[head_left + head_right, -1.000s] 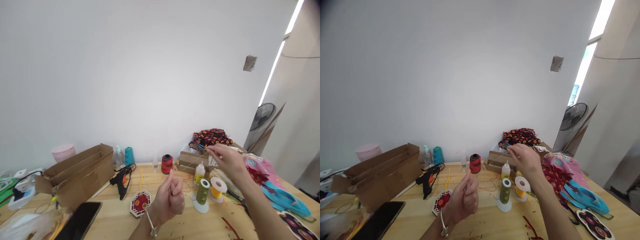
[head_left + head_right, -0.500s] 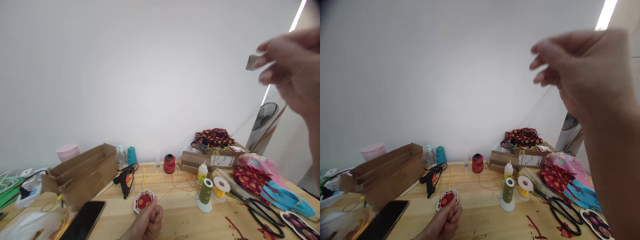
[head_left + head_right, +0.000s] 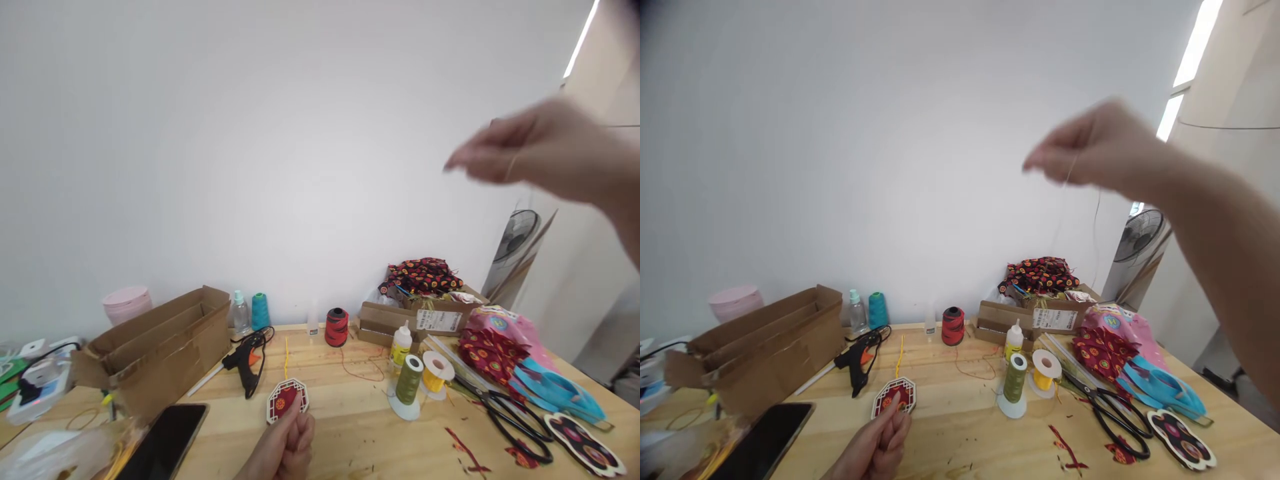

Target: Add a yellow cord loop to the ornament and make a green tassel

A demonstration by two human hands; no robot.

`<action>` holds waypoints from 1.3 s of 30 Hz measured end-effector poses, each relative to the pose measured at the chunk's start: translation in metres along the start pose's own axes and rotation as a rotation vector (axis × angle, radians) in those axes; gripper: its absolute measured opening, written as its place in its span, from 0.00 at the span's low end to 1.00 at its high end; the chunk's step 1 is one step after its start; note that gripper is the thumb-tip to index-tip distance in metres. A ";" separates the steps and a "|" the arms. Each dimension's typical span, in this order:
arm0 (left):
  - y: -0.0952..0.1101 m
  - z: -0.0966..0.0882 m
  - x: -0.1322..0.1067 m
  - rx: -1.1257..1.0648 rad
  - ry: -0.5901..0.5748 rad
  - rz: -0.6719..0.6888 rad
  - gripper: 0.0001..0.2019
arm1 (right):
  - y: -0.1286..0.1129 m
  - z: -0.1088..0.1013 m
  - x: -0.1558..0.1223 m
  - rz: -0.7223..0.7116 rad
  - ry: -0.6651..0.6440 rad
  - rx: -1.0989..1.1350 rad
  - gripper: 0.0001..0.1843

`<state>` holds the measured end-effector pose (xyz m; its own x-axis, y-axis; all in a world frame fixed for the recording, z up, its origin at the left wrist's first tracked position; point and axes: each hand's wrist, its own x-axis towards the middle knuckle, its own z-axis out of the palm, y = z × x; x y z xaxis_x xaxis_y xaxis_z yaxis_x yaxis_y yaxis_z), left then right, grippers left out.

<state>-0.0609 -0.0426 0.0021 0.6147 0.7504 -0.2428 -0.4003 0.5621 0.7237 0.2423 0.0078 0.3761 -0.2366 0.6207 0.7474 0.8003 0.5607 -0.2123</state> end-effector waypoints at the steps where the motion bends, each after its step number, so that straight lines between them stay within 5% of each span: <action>1: 0.000 0.000 -0.002 -0.011 -0.009 0.005 0.28 | 0.007 0.011 -0.012 0.007 -0.227 -0.093 0.25; 3: 0.002 0.001 -0.005 -0.031 -0.020 0.009 0.26 | 0.022 0.039 -0.042 -0.012 -0.535 -0.123 0.21; 5: 0.004 0.002 -0.007 -0.043 -0.031 0.010 0.26 | 0.036 0.072 -0.080 -0.007 -0.700 -0.099 0.12; 7: 0.005 0.003 -0.007 -0.039 -0.038 0.013 0.25 | 0.045 0.105 -0.122 0.009 -0.713 -0.117 0.11; 10: 0.007 0.002 -0.003 -0.002 -0.057 0.022 0.25 | 0.051 0.146 -0.177 0.026 -0.658 -0.060 0.25; 13: 0.007 0.002 0.003 0.058 -0.062 0.030 0.26 | 0.054 0.173 -0.209 0.055 -0.640 -0.074 0.27; 17: 0.009 0.005 0.007 0.103 -0.022 0.060 0.28 | 0.062 0.191 -0.220 0.049 -0.667 -0.113 0.19; 23: 0.010 0.009 0.015 0.142 0.005 0.051 0.30 | 0.081 0.205 -0.212 0.061 -0.641 -0.162 0.20; 28: 0.011 0.011 0.023 0.159 -0.040 0.002 0.30 | 0.077 0.182 -0.214 0.083 -0.608 -0.128 0.30; 33: 0.012 0.022 0.022 0.204 -0.058 -0.028 0.28 | 0.030 0.165 -0.225 0.165 -0.335 0.376 0.20; 39: 0.024 0.036 0.031 0.133 -0.083 -0.090 0.28 | -0.048 0.252 -0.219 0.396 -0.410 1.141 0.22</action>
<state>-0.0268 -0.0180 0.0356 0.7005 0.6645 -0.2602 -0.2512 0.5709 0.7817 0.1168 -0.0173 0.0639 -0.4066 0.8614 0.3043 -0.0227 0.3234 -0.9460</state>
